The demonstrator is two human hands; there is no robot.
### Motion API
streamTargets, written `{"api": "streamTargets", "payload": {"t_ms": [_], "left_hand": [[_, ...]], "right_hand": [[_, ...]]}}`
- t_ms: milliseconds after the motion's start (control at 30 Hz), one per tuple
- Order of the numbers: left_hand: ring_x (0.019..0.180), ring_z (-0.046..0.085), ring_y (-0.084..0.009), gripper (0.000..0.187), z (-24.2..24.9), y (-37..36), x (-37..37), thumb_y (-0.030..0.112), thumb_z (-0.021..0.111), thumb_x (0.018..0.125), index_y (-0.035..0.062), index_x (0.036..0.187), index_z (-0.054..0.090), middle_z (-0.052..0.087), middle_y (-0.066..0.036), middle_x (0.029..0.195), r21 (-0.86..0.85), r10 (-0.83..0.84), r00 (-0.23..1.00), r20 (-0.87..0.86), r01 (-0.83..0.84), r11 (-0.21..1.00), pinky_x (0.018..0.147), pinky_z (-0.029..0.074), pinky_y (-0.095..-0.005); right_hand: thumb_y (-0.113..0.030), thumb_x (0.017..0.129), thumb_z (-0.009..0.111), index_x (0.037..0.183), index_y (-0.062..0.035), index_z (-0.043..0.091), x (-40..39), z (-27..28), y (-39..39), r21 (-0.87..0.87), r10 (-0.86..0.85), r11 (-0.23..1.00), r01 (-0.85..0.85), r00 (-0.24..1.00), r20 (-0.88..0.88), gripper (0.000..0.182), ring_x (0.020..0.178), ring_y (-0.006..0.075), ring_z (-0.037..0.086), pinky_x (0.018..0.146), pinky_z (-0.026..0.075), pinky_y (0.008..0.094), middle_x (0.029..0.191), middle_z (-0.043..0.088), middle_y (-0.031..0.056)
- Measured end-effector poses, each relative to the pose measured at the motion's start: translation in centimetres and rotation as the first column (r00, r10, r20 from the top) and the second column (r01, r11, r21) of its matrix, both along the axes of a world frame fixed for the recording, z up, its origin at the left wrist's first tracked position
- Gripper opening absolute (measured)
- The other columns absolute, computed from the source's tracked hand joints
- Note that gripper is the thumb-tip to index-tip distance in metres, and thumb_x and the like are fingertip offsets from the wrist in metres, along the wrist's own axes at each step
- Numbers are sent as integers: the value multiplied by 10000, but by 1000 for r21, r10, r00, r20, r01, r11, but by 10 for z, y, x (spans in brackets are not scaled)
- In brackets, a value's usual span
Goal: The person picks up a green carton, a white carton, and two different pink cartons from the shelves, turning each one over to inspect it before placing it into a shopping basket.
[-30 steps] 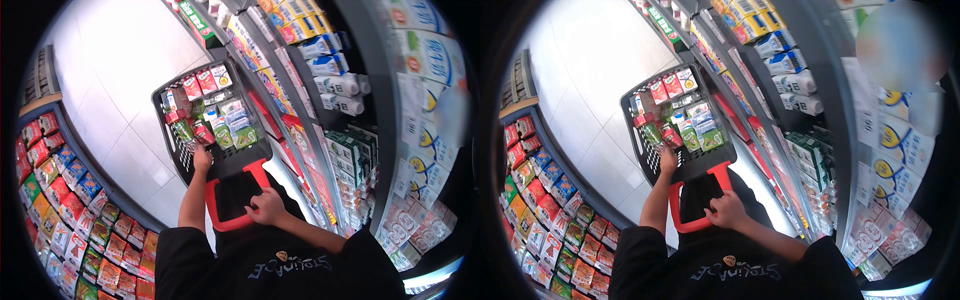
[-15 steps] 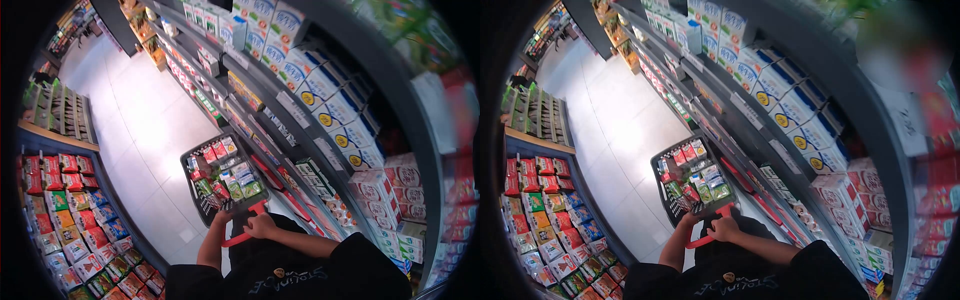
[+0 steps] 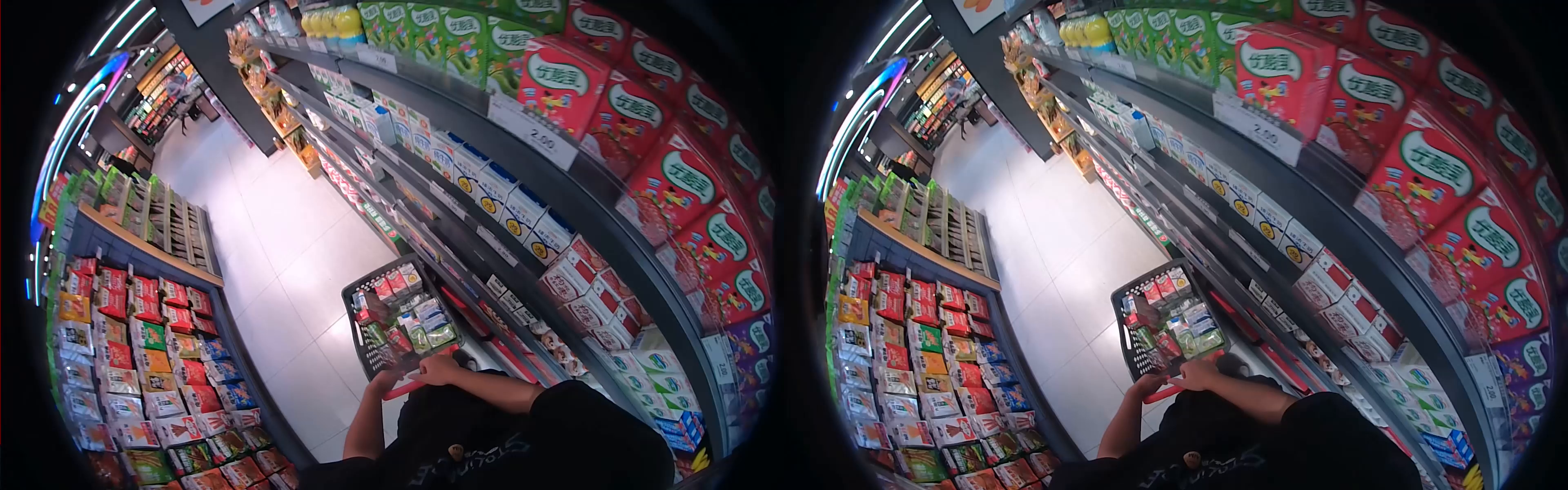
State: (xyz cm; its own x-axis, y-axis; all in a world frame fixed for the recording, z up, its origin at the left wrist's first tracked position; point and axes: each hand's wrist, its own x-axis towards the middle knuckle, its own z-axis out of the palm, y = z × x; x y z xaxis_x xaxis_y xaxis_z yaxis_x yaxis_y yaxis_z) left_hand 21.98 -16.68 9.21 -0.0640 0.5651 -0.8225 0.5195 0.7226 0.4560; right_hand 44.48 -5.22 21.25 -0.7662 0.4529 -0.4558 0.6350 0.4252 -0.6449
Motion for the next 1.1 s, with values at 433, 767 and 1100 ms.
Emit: {"api": "streamTargets", "payload": {"t_ms": [433,767,1100], "left_hand": [[834,632,-168,489,-11,-19,4,470,612,903,18,1042,735,699,-82,944,16,65,997,48,-66,998,752,487,-329],[956,674,-353,520,39,-11,39,563,514,915,107,1077,704,695,-197,1030,133,-401,839,-368,474,870,845,514,-445],[882,672,-404,288,66,44,56,277,576,864,21,911,699,697,-209,881,320,-547,600,-584,789,524,792,530,-485]], "right_hand": [[-852,739,479,941,-47,722,25,-2,-6,47,242,969,-243,970,35,864,981,366,657,848,507,460,1006,693,200],[-877,701,496,972,-68,733,35,-9,-13,-5,254,967,-254,964,76,885,992,358,659,843,512,453,1014,702,176],[-797,706,579,875,-82,745,37,-15,-25,24,44,999,-44,999,11,753,914,349,677,781,520,453,943,709,161]]}}
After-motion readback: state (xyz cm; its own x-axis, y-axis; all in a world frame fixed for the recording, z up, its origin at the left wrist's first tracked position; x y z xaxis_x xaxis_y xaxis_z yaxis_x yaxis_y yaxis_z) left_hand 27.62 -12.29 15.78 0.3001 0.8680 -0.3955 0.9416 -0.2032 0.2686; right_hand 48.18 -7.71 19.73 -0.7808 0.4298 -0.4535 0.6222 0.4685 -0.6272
